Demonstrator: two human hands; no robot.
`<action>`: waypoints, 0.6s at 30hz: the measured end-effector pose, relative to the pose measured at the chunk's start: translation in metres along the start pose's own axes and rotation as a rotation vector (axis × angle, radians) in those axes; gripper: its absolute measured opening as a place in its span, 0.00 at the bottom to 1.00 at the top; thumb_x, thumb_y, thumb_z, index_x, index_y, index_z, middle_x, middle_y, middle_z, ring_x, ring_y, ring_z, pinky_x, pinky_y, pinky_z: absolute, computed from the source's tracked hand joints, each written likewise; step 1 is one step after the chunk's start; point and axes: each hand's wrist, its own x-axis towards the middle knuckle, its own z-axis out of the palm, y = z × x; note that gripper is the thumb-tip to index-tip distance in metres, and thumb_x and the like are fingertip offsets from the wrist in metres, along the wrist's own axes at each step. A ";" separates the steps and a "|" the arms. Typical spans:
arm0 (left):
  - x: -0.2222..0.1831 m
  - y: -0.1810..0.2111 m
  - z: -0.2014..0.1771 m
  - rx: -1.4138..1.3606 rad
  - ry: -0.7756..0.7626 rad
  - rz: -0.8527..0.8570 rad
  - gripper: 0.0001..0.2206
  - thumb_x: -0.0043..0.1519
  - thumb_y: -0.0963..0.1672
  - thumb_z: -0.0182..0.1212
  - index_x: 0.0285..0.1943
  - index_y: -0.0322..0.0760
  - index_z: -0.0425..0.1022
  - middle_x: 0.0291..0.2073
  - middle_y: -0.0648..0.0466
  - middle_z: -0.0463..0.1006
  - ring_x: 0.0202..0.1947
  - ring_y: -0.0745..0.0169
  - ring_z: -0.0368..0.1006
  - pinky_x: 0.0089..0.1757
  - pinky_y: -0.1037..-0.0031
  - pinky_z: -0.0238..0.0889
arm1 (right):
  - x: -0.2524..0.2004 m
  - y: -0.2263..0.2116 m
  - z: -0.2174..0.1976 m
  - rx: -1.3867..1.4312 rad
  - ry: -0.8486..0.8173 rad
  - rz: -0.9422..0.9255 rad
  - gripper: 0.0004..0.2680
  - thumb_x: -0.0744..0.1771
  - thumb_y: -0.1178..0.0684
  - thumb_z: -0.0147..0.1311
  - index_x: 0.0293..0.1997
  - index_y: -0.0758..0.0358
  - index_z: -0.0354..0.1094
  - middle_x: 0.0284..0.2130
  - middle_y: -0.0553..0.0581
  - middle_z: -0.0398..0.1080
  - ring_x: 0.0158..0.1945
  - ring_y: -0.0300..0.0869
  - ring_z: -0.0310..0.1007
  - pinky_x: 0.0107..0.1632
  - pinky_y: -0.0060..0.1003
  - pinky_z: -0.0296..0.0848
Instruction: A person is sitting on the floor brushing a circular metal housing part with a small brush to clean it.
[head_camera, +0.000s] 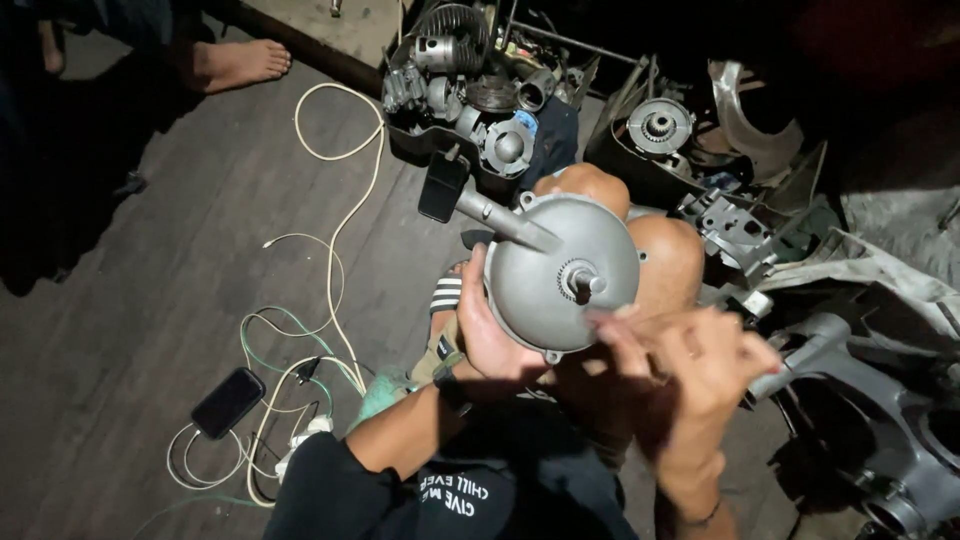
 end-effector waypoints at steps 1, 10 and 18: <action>-0.001 -0.001 -0.002 -0.002 0.005 0.002 0.33 0.68 0.61 0.47 0.74 0.40 0.64 0.63 0.45 0.73 0.60 0.49 0.72 0.58 0.55 0.67 | -0.004 0.000 0.003 0.002 -0.005 0.002 0.04 0.62 0.55 0.68 0.31 0.59 0.76 0.28 0.50 0.70 0.37 0.41 0.59 0.58 0.41 0.45; -0.001 0.000 0.000 -0.030 -0.021 0.007 0.32 0.68 0.60 0.49 0.73 0.37 0.64 0.63 0.44 0.72 0.59 0.49 0.72 0.58 0.56 0.66 | -0.010 0.002 0.006 -0.045 -0.019 -0.213 0.11 0.60 0.44 0.68 0.36 0.57 0.79 0.27 0.46 0.70 0.36 0.41 0.63 0.54 0.45 0.46; -0.002 -0.001 -0.004 0.014 -0.018 0.048 0.31 0.69 0.59 0.47 0.71 0.35 0.65 0.60 0.42 0.74 0.55 0.48 0.74 0.54 0.57 0.70 | -0.013 -0.014 0.005 0.141 -0.048 -0.058 0.08 0.60 0.52 0.71 0.36 0.56 0.77 0.27 0.46 0.63 0.35 0.39 0.62 0.54 0.42 0.45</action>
